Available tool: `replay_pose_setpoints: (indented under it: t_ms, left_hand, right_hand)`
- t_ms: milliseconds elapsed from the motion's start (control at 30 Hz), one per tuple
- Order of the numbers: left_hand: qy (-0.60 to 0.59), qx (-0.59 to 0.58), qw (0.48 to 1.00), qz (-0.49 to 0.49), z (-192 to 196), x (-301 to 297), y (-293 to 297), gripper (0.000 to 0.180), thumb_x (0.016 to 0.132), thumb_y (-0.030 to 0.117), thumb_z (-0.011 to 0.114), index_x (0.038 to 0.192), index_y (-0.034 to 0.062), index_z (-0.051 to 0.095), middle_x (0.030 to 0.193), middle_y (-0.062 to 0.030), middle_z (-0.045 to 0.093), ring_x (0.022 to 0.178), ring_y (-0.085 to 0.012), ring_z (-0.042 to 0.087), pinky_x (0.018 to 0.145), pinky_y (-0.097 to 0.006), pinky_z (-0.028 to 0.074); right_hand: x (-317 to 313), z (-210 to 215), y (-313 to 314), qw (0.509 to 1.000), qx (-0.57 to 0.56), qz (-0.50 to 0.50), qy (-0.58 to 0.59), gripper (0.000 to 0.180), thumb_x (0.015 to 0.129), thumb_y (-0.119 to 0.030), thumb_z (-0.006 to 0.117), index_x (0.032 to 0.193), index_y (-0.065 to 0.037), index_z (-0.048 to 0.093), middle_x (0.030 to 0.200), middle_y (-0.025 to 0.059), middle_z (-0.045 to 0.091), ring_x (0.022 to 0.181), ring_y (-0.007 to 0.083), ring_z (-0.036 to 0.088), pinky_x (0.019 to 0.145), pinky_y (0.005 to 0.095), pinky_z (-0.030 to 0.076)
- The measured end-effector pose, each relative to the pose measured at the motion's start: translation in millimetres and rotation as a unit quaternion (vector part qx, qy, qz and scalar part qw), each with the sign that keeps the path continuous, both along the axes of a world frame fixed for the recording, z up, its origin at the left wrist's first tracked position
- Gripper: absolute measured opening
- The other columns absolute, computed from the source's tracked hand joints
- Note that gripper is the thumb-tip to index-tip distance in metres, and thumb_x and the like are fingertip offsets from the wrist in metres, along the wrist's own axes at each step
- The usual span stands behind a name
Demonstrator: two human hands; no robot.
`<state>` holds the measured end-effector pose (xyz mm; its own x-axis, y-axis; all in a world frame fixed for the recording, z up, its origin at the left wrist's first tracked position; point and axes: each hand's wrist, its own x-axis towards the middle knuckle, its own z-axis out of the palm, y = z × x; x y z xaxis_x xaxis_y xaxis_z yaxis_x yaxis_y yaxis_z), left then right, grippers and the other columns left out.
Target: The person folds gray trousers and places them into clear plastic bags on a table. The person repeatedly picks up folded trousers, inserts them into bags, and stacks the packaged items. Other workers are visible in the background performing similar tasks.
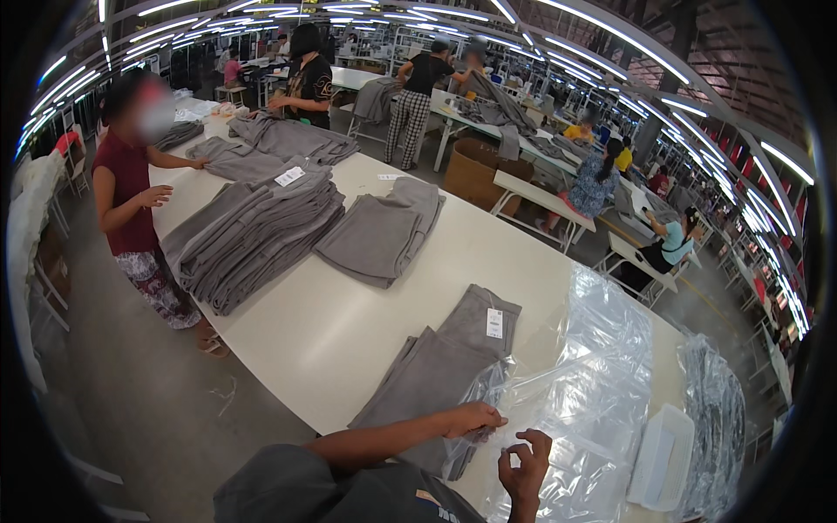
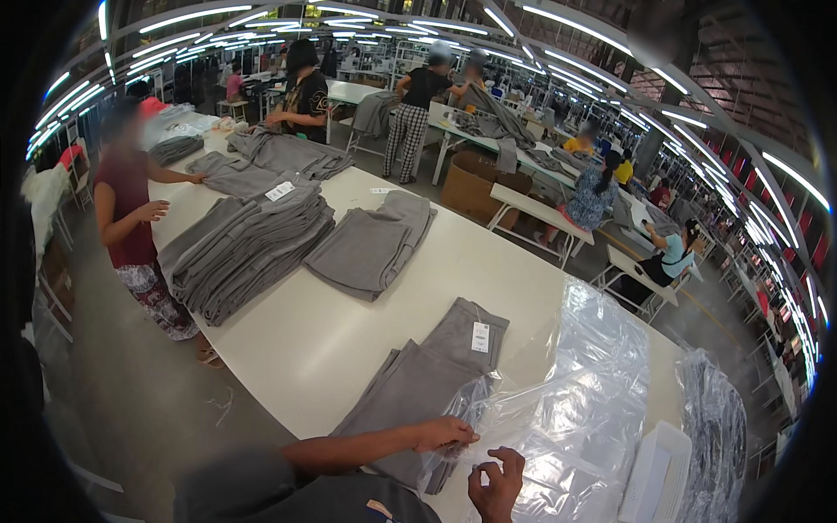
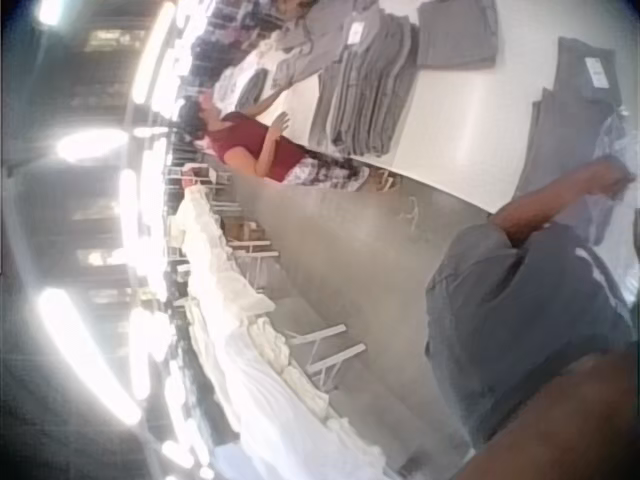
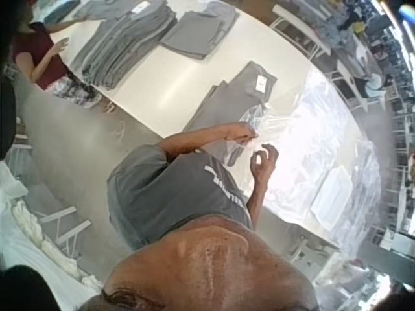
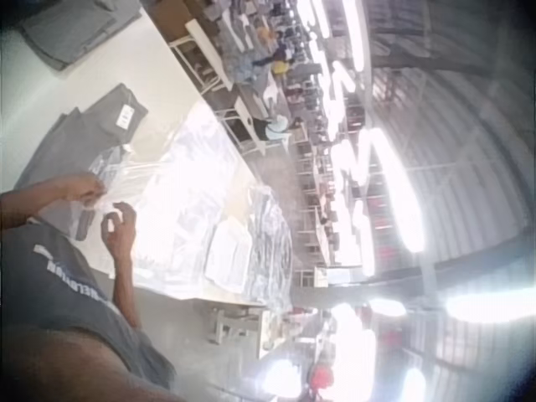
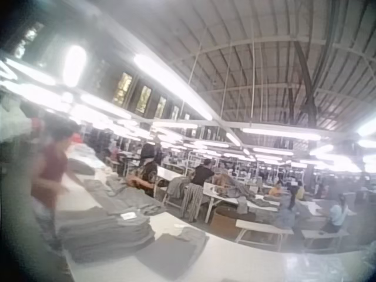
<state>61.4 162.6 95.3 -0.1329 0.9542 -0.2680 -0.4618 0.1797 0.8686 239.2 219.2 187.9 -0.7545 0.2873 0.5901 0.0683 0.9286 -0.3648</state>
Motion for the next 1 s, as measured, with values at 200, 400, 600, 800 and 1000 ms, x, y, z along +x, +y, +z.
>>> replay_pose_setpoints:
  t_ms: [200,400,600,800,1000]
  left_hand:
    - [0.037,-0.012,0.961,0.274,15,-22,25,0.026,0.096,0.03,0.06,0.082,0.0087,0.055,0.066,0.0014,0.053,0.055,-0.006,0.045,0.049,-0.024,0.037]
    - [0.259,0.121,0.816,0.503,21,-72,56,0.024,0.097,0.023,0.057,0.083,0.0044,0.05,0.065,0.0007,0.052,0.055,-0.0063,0.046,0.05,-0.026,0.039]
    - [0.226,0.161,0.895,0.349,69,-53,60,0.018,0.097,0.02,0.058,0.09,0.0047,0.052,0.065,0.0014,0.052,0.055,-0.0057,0.047,0.05,-0.024,0.039]
    - [0.196,0.177,0.899,0.35,83,-19,72,0.017,0.095,0.02,0.059,0.091,0.0039,0.056,0.065,0.0005,0.053,0.056,-0.0062,0.047,0.051,-0.025,0.04]
    - [0.269,0.179,0.875,0.36,138,-61,50,0.016,0.097,0.02,0.058,0.086,0.0081,0.054,0.062,0.007,0.043,0.052,-0.0013,0.036,0.046,-0.02,0.031]
  right_hand:
    - [5,-32,-25,0.987,-0.085,0.064,-0.12,0.013,0.071,-0.002,0.067,0.08,-0.006,0.057,0.103,0.0141,0.066,0.092,0.0335,0.066,0.074,0.0383,0.055]
    - [34,-111,-16,0.823,-0.069,-0.025,-0.563,0.023,0.081,-0.02,0.056,0.101,-0.011,0.062,0.102,0.0129,0.068,0.097,0.0369,0.065,0.08,0.0529,0.051]
    - [36,-64,-2,0.929,-0.123,-0.096,-0.335,0.024,0.081,-0.028,0.071,0.089,-0.007,0.063,0.085,0.0143,0.065,0.085,0.0331,0.067,0.075,0.0426,0.055]
    - [-62,-109,-3,0.969,-0.208,-0.13,-0.035,0.054,0.096,-0.028,0.052,0.138,0.002,0.039,0.136,0.0253,0.047,0.123,0.0423,0.048,0.104,0.047,0.038]
    - [-7,-217,5,0.91,-0.245,-0.184,-0.28,0.047,0.097,-0.03,0.044,0.136,-0.004,0.045,0.135,0.0254,0.05,0.121,0.041,0.051,0.098,0.0475,0.043]
